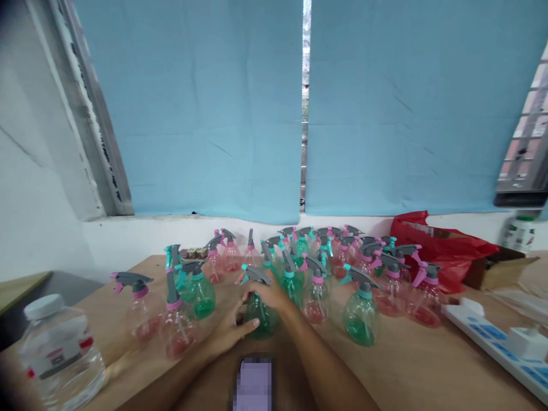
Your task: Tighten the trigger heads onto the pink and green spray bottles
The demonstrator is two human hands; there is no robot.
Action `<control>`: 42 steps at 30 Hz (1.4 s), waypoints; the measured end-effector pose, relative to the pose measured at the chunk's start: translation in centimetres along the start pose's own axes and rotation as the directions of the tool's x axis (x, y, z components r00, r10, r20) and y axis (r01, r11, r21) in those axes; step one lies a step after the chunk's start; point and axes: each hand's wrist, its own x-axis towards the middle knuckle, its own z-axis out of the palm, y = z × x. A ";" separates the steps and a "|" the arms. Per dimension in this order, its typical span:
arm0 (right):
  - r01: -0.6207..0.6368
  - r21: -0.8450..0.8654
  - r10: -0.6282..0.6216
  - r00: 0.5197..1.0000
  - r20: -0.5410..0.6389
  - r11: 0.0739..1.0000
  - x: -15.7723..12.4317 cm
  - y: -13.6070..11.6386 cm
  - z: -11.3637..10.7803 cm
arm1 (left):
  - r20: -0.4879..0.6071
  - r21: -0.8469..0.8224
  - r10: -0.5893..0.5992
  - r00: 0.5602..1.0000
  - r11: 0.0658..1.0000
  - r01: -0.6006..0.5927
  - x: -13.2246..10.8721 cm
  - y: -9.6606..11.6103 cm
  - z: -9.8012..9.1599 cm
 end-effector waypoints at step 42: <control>-0.004 -0.074 -0.003 0.996 -0.090 0.997 -1.1 -0.1 -0.5 | 0.011 -0.104 -0.123 0.992 0.987 0.124 1.0 -1.9 -0.5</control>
